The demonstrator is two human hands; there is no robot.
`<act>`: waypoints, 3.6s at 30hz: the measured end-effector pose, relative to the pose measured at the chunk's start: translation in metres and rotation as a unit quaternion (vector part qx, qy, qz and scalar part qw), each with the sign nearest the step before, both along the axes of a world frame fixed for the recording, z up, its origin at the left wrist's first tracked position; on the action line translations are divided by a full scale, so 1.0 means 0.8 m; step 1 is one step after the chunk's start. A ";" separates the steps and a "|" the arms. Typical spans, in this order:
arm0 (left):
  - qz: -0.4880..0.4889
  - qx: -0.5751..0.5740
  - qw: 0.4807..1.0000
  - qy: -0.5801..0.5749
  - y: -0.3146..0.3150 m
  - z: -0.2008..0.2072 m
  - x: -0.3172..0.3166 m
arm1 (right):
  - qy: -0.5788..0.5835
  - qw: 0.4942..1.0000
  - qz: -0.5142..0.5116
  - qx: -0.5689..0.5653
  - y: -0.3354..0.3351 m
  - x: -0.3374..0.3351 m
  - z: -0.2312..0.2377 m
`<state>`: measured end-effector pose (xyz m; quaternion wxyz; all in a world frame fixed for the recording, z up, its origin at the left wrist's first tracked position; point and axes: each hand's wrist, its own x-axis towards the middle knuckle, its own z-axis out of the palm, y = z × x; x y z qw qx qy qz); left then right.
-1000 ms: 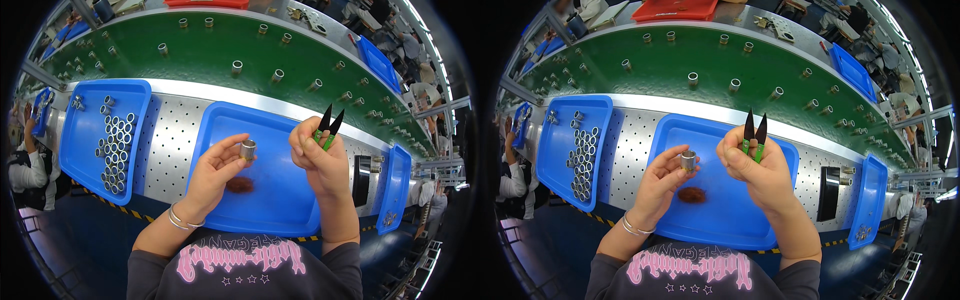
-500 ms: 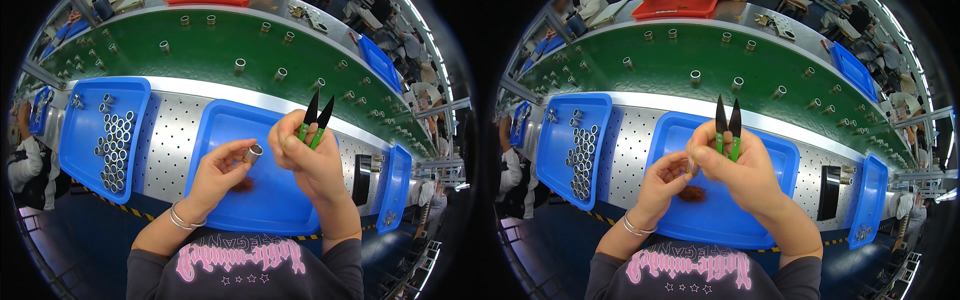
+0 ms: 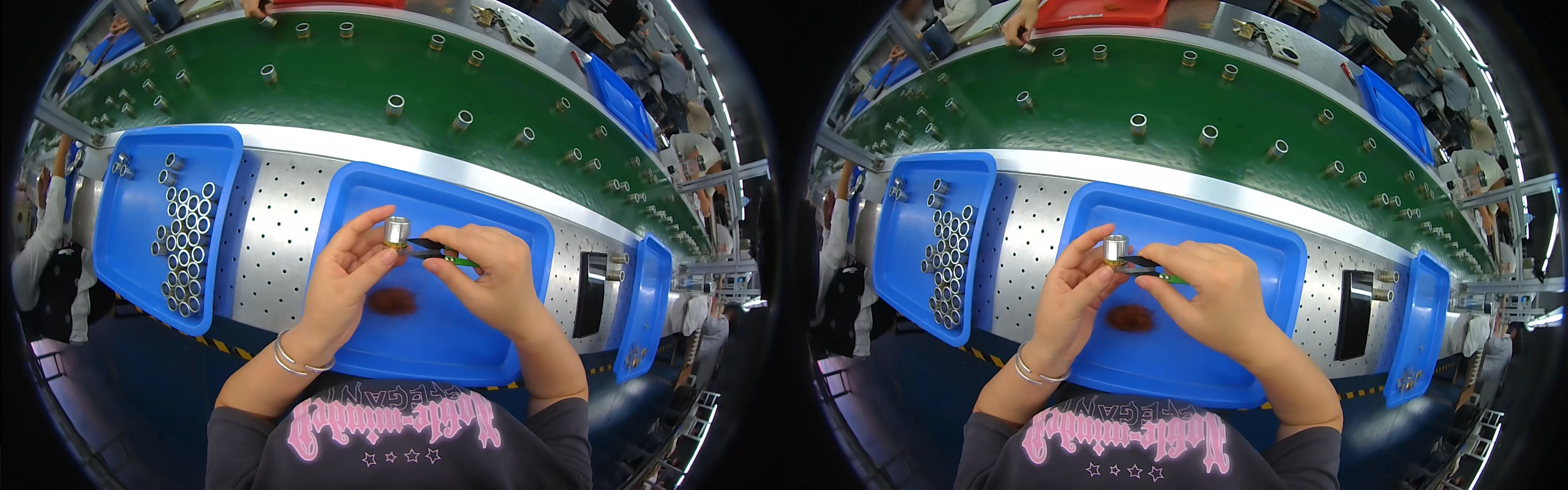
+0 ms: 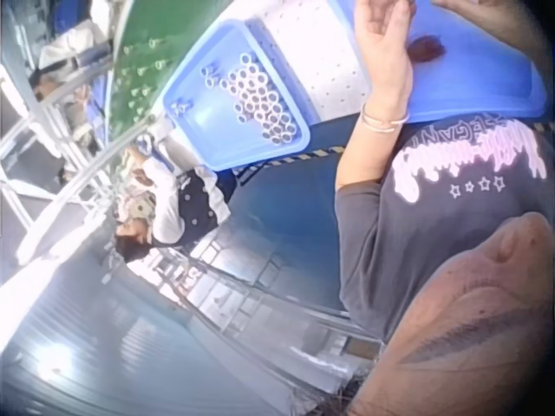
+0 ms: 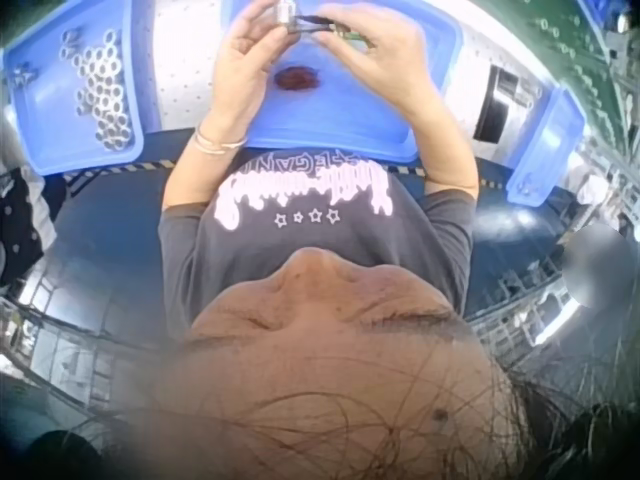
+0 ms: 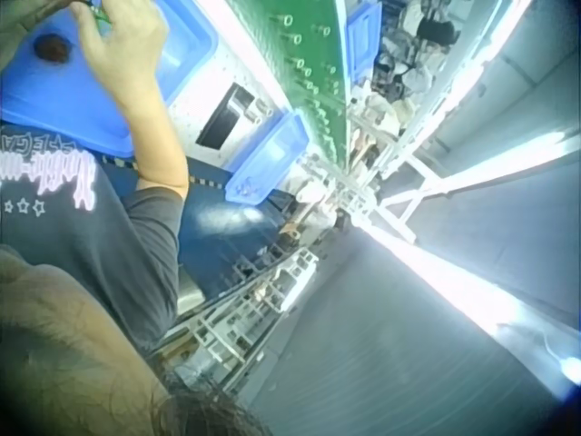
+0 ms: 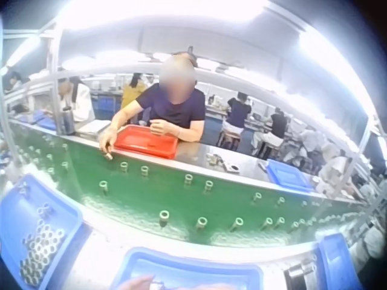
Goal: The person picks up small cylindrical metal parts from a blue tray and uses a green-handled tool to scrape the edges. The person rotates the parts to treat different sides and places the finished pieces onto a green conveyor belt. The process is repeated continuously for multiple units.
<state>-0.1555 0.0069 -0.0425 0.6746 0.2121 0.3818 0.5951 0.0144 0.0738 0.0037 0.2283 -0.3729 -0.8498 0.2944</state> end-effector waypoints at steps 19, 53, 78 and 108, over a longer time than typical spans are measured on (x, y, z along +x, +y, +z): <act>-0.012 0.033 0.999 0.041 -0.003 -0.003 0.005 | 0.030 0.999 -0.016 0.023 -0.003 0.006 -0.010; -0.070 0.086 0.985 0.130 -0.012 -0.002 0.013 | 0.172 0.964 -0.014 -0.202 0.007 0.005 -0.010; -0.057 -0.015 0.998 -0.028 -0.001 -0.002 0.003 | -0.002 0.999 0.013 0.033 -0.007 0.003 -0.008; -0.092 0.009 0.994 0.066 -0.005 -0.002 0.007 | 0.142 0.990 0.000 0.010 -0.008 0.005 -0.011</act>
